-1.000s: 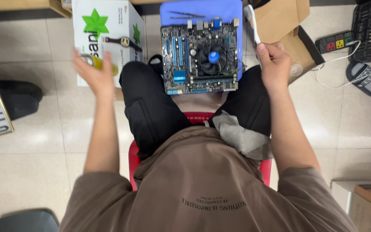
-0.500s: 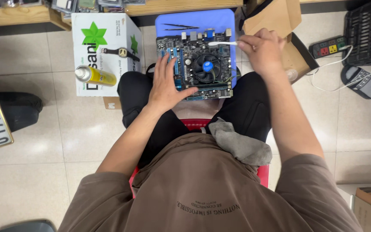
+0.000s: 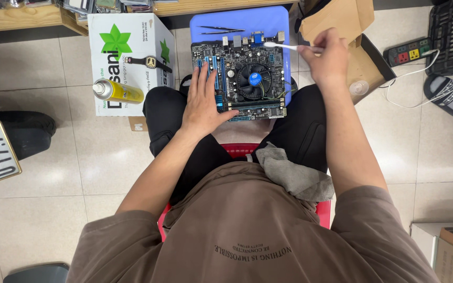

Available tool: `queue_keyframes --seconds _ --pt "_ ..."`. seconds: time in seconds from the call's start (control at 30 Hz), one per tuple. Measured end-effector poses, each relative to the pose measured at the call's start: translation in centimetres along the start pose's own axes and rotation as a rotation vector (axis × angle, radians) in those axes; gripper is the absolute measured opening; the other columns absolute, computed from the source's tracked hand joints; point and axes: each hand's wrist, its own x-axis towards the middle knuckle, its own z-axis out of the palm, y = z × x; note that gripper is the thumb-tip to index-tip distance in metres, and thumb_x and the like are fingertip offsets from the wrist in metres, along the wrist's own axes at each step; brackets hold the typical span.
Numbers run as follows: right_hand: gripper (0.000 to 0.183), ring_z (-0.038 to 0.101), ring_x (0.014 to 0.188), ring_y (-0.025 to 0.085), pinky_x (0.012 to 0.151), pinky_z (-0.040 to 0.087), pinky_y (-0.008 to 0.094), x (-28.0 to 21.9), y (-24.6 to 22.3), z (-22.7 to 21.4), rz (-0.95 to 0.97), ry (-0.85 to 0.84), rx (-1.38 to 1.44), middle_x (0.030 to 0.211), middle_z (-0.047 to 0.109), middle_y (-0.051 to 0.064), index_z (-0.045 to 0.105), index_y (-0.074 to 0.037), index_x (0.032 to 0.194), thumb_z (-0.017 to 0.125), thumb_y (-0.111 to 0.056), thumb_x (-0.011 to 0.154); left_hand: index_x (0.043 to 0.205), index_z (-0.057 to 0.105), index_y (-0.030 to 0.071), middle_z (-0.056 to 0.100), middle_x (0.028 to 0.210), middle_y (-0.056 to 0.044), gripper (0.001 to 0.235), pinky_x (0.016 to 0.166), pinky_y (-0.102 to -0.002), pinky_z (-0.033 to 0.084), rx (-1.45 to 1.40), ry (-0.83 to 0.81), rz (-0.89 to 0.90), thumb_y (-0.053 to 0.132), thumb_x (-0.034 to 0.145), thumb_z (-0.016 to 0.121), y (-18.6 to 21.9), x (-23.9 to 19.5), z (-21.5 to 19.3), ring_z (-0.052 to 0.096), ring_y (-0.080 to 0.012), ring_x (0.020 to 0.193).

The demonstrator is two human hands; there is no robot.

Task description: The person removes a CPU fan from a motherboard, cleans the CPU socket area with a pen, and then reattaches the fan. They then spray a cleaning agent onto a toothbrush and scrub the motherboard surface with it.

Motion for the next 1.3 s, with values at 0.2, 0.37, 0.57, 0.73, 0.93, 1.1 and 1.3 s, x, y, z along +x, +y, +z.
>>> queue_keyframes --seconds 0.2,0.37,0.57,0.73,0.93,1.1,1.3 --pt "0.044 0.071 0.087 0.016 0.087 0.058 0.037 -0.5 -1.0 0.5 0.014 -0.065 0.056 0.117 0.063 0.006 0.059 -0.022 0.111 0.100 -0.035 0.102 0.179 0.029 0.000 0.006 0.190 -0.022 0.131 0.142 -0.065 0.023 0.039 0.021 0.037 0.070 0.092 0.098 0.2 0.0 0.3 0.004 -0.0464 0.176" --pt "0.048 0.070 0.083 0.016 0.079 0.057 0.037 0.8 1.5 0.2 -0.019 -0.006 0.089 0.107 0.068 0.004 0.060 -0.021 0.108 0.107 -0.028 0.097 0.179 0.027 -0.001 0.006 0.191 -0.019 0.133 0.143 -0.063 0.021 0.031 0.013 0.010 0.072 0.092 0.096 -0.1 0.0 0.1 0.003 -0.0435 0.177" --pt "0.045 0.060 0.100 0.017 0.089 0.054 0.036 -0.2 0.9 -0.2 -0.075 -0.071 0.085 0.110 0.061 0.004 0.058 -0.023 0.110 0.100 -0.032 0.099 0.180 0.025 -0.001 0.002 0.191 -0.019 0.134 0.143 -0.064 0.020 0.027 -0.025 0.001 0.071 0.092 0.097 0.1 0.2 0.1 0.000 -0.0433 0.177" --pt "0.040 0.059 0.117 0.027 0.102 0.052 0.041 -0.4 0.4 -0.3 -0.083 -0.005 0.003 0.117 0.060 0.009 0.063 -0.021 0.111 0.098 -0.041 0.105 0.181 0.027 0.000 0.000 0.191 -0.018 0.132 0.142 -0.063 0.023 0.024 -0.006 0.012 0.070 0.093 0.097 -0.2 0.2 0.4 0.000 -0.0429 0.177" --pt "0.037 0.057 0.110 0.017 0.086 0.054 0.036 0.7 2.3 0.0 0.029 0.034 0.048 0.091 0.065 -0.003 0.066 -0.024 0.096 0.102 -0.032 0.101 0.180 0.028 -0.002 0.003 0.191 -0.018 0.133 0.143 -0.062 0.021 0.034 0.000 0.008 0.069 0.092 0.098 -0.1 0.1 0.1 0.001 -0.0422 0.177" --pt "0.038 0.054 0.094 0.016 0.081 0.050 0.034 0.1 1.3 0.2 0.001 -0.043 0.067 0.096 0.060 -0.002 0.062 -0.024 0.096 0.099 -0.029 0.100 0.180 0.027 -0.001 0.003 0.191 -0.019 0.133 0.143 -0.062 0.020 0.035 -0.027 -0.004 0.070 0.092 0.097 0.2 0.2 -0.2 0.001 -0.0428 0.176" --pt "0.043 0.055 0.109 0.023 0.091 0.047 0.041 0.9 2.6 1.0 -0.179 0.116 -0.012 0.090 0.069 -0.005 0.065 -0.022 0.096 0.105 -0.035 0.104 0.180 0.026 -0.001 0.002 0.191 -0.018 0.133 0.144 -0.060 0.018 0.037 -0.036 -0.010 0.070 0.092 0.097 0.0 0.4 -0.5 0.000 -0.0412 0.177"
